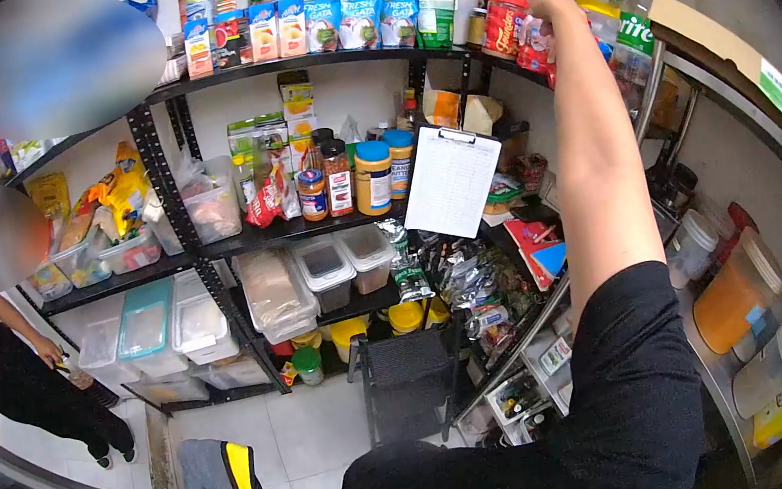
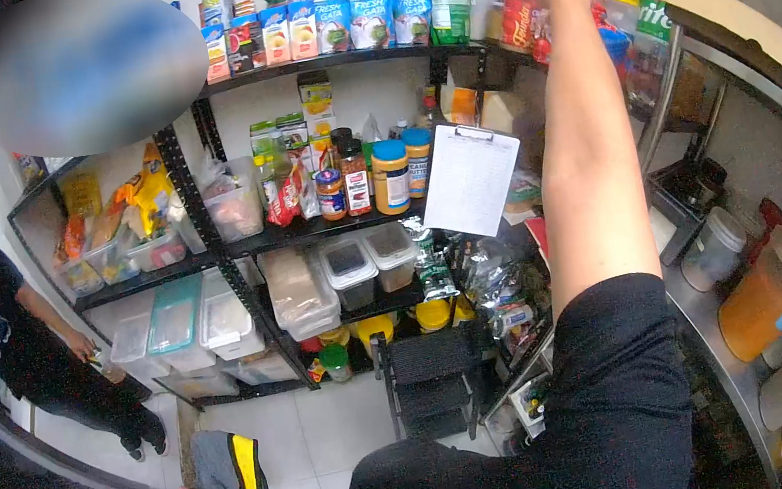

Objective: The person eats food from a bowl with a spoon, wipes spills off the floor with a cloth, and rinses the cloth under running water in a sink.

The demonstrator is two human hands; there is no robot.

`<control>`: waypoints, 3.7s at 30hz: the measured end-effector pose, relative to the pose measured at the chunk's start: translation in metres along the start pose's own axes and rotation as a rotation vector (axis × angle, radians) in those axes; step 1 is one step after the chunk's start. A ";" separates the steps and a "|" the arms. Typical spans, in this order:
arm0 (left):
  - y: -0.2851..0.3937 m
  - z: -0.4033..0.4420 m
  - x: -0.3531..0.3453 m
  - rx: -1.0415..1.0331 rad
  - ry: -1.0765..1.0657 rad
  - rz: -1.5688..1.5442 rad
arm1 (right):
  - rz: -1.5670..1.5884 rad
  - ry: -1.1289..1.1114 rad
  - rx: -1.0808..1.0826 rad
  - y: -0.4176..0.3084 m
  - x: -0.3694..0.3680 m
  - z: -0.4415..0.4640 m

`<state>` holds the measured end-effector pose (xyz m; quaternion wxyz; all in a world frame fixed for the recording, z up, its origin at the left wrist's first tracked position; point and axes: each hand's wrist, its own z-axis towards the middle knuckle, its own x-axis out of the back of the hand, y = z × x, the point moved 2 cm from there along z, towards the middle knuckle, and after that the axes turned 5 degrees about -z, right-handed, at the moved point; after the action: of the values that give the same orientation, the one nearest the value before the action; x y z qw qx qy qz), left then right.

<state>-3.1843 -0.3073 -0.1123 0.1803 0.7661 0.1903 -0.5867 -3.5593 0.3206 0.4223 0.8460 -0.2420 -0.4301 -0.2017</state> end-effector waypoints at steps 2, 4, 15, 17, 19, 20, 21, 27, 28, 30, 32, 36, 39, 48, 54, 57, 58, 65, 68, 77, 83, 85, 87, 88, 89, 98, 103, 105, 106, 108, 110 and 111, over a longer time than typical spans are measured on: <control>-0.009 0.012 0.001 0.016 -0.028 0.055 | -0.001 -0.031 0.006 0.003 -0.001 0.002; -0.011 0.021 -0.005 0.006 -0.064 0.099 | -0.037 -0.034 0.087 0.001 -0.005 0.010; -0.013 0.031 -0.017 -0.216 0.022 0.140 | -0.080 0.236 0.272 -0.054 -0.061 0.067; -0.001 0.031 -0.005 -0.179 0.018 0.073 | 0.166 0.206 0.409 -0.097 -0.092 0.059; 0.005 0.019 -0.010 -0.135 -0.038 -0.013 | 0.444 0.140 0.603 -0.160 -0.113 0.035; 0.010 0.015 -0.011 -0.119 -0.087 -0.033 | 0.580 0.085 0.710 -0.195 -0.122 0.019; 0.014 0.006 -0.013 -0.136 -0.100 -0.066 | 0.705 0.018 0.813 -0.229 -0.127 -0.004; 0.038 -0.039 0.004 -0.400 -0.062 -0.035 | 0.973 -0.278 1.323 -0.350 -0.081 -0.240; 0.039 -0.050 0.008 -0.416 -0.063 -0.044 | 0.934 -0.309 1.393 -0.356 -0.065 -0.292; 0.044 -0.075 0.017 -0.485 -0.054 -0.073 | 0.889 -0.356 1.569 -0.353 -0.029 -0.373; 0.047 -0.095 0.027 -0.515 -0.060 -0.079 | 0.875 -0.239 1.703 -0.345 -0.012 -0.429; 0.054 -0.126 0.049 -0.625 -0.023 -0.110 | 0.886 -0.270 1.890 -0.317 0.020 -0.506; 0.062 -0.146 0.070 -0.708 0.013 -0.135 | 1.047 -0.262 1.996 -0.307 0.017 -0.539; 0.056 -0.182 0.050 -0.771 0.000 -0.090 | 1.134 -0.144 2.033 -0.291 0.015 -0.583; 0.063 -0.187 0.063 -0.755 -0.015 -0.106 | 1.133 -0.155 2.037 -0.279 0.023 -0.579; 0.062 -0.185 0.061 -0.739 -0.024 -0.090 | 1.134 -0.146 2.038 -0.273 0.024 -0.571; 0.063 -0.184 0.061 -0.722 -0.017 -0.109 | 1.134 -0.145 2.035 -0.271 0.023 -0.569; 0.059 -0.175 0.049 -0.646 -0.051 -0.093 | 1.116 -0.149 1.987 -0.261 0.022 -0.555; 0.059 -0.169 0.048 -0.637 -0.079 -0.064 | 1.097 -0.175 1.972 -0.259 0.017 -0.551; 0.058 -0.153 0.050 -0.600 -0.063 -0.040 | 1.064 -0.271 1.928 -0.257 -0.003 -0.533; 0.055 -0.142 0.055 -0.576 -0.027 -0.044 | 0.962 -0.383 1.928 -0.243 -0.009 -0.521; 0.055 -0.136 0.057 -0.555 -0.044 -0.049 | 0.947 -0.439 1.942 -0.237 -0.014 -0.516; 0.051 -0.133 0.052 -0.541 -0.043 -0.049 | 0.954 -0.479 1.947 -0.228 -0.022 -0.510; 0.049 -0.131 0.047 -0.533 -0.044 -0.052 | 0.963 -0.515 1.959 -0.223 -0.026 -0.507; 0.044 -0.127 0.042 -0.507 -0.047 -0.038 | 0.959 -0.551 1.944 -0.218 -0.032 -0.504; -0.031 -0.032 -0.023 -0.009 -0.014 0.179 | 0.947 -1.114 2.109 -0.181 -0.133 -0.555; -0.081 0.020 -0.057 0.129 -0.102 0.278 | 0.870 -2.129 1.802 -0.166 -0.173 -0.600; -0.103 0.040 -0.046 0.416 -0.109 0.256 | 0.871 -2.397 1.700 -0.163 -0.196 -0.610; -0.115 0.049 -0.037 0.537 -0.115 0.246 | 1.004 -2.706 1.544 -0.163 -0.209 -0.617; -0.146 0.066 -0.027 0.804 -0.481 0.028 | 1.132 -3.012 1.336 -0.165 -0.221 -0.622; -0.164 0.068 -0.026 0.924 -0.846 -0.195 | 1.342 -3.302 1.160 -0.169 -0.225 -0.621; -0.170 0.075 -0.018 0.738 -0.560 -0.099 | 1.377 -3.279 1.211 -0.175 -0.232 -0.620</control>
<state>-3.3367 -0.1996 -0.1221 -0.0883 0.5813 -0.0508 -0.8073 -3.3921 -0.1507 -0.0462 0.4693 -0.0152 0.5507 -0.6901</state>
